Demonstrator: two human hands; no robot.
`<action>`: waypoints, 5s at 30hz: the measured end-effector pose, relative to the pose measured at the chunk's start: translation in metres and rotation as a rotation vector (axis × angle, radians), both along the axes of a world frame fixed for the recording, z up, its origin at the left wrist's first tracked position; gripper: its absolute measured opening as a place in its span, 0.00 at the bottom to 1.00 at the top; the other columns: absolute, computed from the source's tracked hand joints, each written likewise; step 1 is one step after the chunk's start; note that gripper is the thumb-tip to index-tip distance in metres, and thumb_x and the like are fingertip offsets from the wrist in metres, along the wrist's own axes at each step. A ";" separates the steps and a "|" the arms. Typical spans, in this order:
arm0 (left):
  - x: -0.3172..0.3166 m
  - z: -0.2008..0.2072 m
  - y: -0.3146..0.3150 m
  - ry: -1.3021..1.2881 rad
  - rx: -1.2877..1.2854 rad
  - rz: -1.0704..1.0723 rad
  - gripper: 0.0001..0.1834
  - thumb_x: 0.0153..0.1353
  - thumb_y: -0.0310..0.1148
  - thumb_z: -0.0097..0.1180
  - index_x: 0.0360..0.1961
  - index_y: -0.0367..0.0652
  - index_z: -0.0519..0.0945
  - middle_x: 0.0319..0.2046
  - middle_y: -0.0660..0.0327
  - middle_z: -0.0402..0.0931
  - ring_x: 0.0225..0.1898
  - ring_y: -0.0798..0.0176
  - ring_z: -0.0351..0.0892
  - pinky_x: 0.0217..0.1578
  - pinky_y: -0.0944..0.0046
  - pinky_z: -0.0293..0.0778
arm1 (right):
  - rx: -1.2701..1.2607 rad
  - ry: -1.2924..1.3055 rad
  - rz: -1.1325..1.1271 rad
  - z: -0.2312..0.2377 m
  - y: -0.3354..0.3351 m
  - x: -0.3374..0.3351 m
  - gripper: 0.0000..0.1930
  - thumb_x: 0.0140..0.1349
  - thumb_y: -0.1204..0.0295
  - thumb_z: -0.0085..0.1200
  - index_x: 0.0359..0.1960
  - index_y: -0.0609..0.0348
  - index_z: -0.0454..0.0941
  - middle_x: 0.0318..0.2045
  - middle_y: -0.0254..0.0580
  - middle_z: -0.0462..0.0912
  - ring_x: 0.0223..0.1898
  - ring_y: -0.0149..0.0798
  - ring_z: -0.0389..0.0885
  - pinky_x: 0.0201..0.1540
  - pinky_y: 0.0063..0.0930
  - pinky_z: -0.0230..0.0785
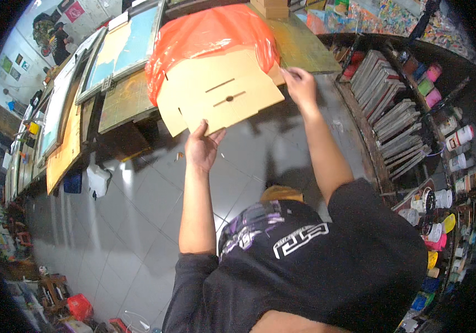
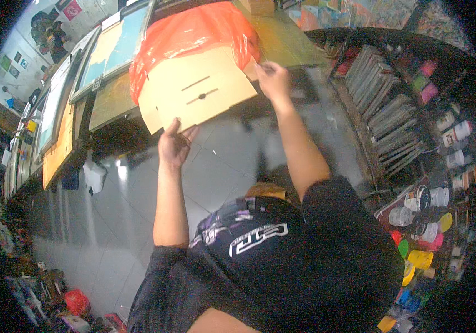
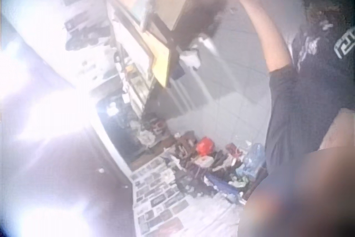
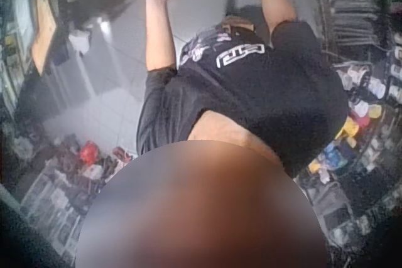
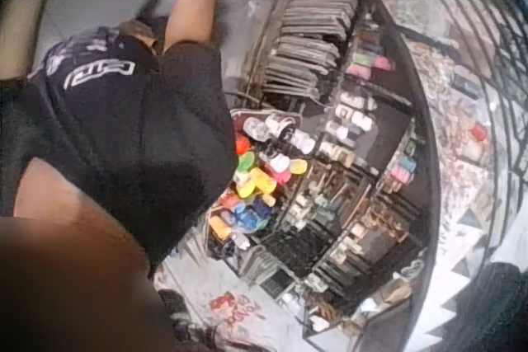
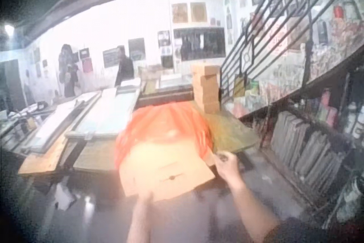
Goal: The person assembles flat cardboard boxes by folding and interlocking the flaps. They repeatedly pick up flat-packed boxes, fold the sides, and secure the tabs to form rectangular boxes, then stack them on a counter.
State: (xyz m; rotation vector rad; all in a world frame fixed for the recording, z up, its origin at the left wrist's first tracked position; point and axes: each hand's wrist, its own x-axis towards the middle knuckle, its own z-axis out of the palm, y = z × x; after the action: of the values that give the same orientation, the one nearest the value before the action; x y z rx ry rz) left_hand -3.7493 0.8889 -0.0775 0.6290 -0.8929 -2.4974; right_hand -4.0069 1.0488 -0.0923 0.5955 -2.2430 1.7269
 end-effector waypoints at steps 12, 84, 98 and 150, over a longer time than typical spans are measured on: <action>-0.077 0.008 0.012 0.087 -0.064 0.320 0.20 0.69 0.35 0.44 0.59 0.38 0.65 0.56 0.52 0.71 0.58 0.50 0.71 0.59 0.45 0.65 | -0.132 -0.337 0.377 -0.007 -0.015 -0.101 0.08 0.60 0.73 0.58 0.34 0.67 0.81 0.29 0.37 0.84 0.29 0.25 0.79 0.32 0.22 0.70; -0.132 0.017 -0.210 -0.276 -1.440 0.155 0.21 0.48 0.20 0.62 0.47 0.33 0.77 0.37 0.53 0.81 0.37 0.60 0.81 0.41 0.62 0.75 | 0.803 0.592 0.783 0.061 -0.193 -0.113 0.25 0.44 0.82 0.53 0.49 0.54 0.75 0.56 0.46 0.73 0.57 0.54 0.70 0.56 0.43 0.66; -0.190 0.025 -0.311 -0.437 -2.015 0.057 0.20 0.47 0.29 0.65 0.44 0.52 0.84 0.52 0.54 0.75 0.50 0.53 0.74 0.51 0.51 0.66 | 0.719 0.400 0.903 0.081 -0.198 -0.151 0.19 0.47 0.82 0.51 0.43 0.56 0.78 0.47 0.47 0.80 0.49 0.56 0.78 0.49 0.42 0.72; -0.297 0.061 -0.279 0.087 -1.724 -0.343 0.26 0.38 0.52 0.72 0.32 0.43 0.84 0.27 0.59 0.82 0.32 0.57 0.73 0.34 0.62 0.67 | 0.684 -0.675 0.519 0.109 -0.121 -0.293 0.26 0.54 0.78 0.57 0.57 0.64 0.70 0.31 0.38 0.79 0.29 0.28 0.76 0.34 0.22 0.68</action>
State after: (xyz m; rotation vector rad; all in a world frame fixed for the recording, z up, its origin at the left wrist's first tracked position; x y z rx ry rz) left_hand -4.0464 0.6101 -0.0164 -0.2661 -2.5644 -1.0421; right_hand -4.2996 0.9282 0.0168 0.8859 -3.4684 1.4549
